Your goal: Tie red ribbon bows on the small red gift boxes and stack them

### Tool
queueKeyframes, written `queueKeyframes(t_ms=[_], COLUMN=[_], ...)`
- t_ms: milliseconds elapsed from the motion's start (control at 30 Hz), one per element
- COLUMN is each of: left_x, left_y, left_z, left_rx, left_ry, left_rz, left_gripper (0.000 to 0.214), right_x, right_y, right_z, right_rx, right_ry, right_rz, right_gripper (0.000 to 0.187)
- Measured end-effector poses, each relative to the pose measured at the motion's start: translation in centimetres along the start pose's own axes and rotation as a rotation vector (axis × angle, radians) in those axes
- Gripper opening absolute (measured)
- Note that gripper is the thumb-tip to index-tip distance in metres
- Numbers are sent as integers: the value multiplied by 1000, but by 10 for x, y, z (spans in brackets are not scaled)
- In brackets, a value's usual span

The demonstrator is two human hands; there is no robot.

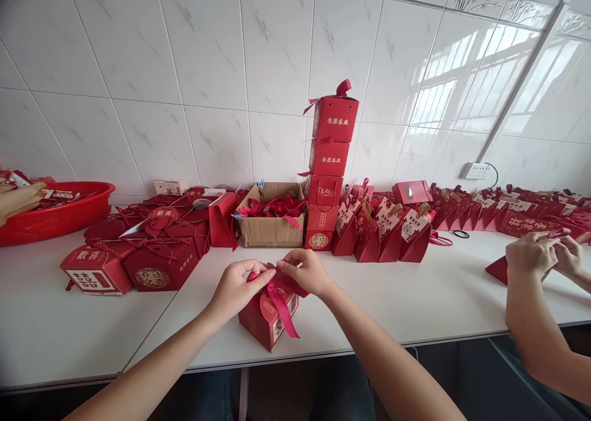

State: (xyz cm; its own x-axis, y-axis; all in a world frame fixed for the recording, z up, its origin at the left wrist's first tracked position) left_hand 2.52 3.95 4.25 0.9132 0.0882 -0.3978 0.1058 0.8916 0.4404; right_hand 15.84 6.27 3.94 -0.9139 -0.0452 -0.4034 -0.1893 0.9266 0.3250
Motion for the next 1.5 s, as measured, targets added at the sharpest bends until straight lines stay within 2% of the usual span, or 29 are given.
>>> queueKeyframes(t_ms=[267,400,567,800,967,1100,1167,1233,1267,1300,1367,1500], left_x=[0,1,1,4,3,1,1,3,3,4,4,4], left_y=[-3,-3,-3,-3,-2,-2,-2,-2,-2,-2,-3,-5], left_z=[1,2,-2,-1,-5,-8,-8,-7,-6,-5,-2,3], left_rx=[36,68,9,-16,-14,-16,-18,-6,4,14,35,76], left_ry=[83,129,126,204,170,131,107,94,95,101,116,137], left_rz=[23,30,18,3,-16,3,2,-8,-11,-11,-5,7], left_gripper=[37,40,34,37,29,20,20,21,21,20,18,18], right_x=[-14,-13,-10,-14,-20,-40,-28,-2,9,18,26,31], right_y=[7,6,4,7,4,-21,-37,-54,-62,-69,-77,-84], right_z=[14,22,22,24,19,2,0,6,7,8,6,7], right_rx=[57,104,113,138,79,3,34,127,161,181,176,168], right_ry=[8,27,38,-11,-61,-197,-253,-184,-125,-68,-13,-45], right_rz=[104,130,130,225,266,367,242,29,-34,-59,-29,48], right_gripper=[28,30,31,30,27,36,47,56,58,58,54,44])
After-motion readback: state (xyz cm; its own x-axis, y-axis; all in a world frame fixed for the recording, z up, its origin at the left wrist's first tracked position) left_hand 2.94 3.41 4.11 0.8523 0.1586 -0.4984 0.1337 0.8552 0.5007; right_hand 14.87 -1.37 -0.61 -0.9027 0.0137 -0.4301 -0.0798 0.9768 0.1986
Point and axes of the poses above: each hand's wrist, its own y-axis towards the middle knuckle, its own x-axis out of the palm, z = x × y, the point moved 10 cm from there along y, towards the middle knuckle, and after that the axes turned 4 degrees about z, right-handed, at the moved point
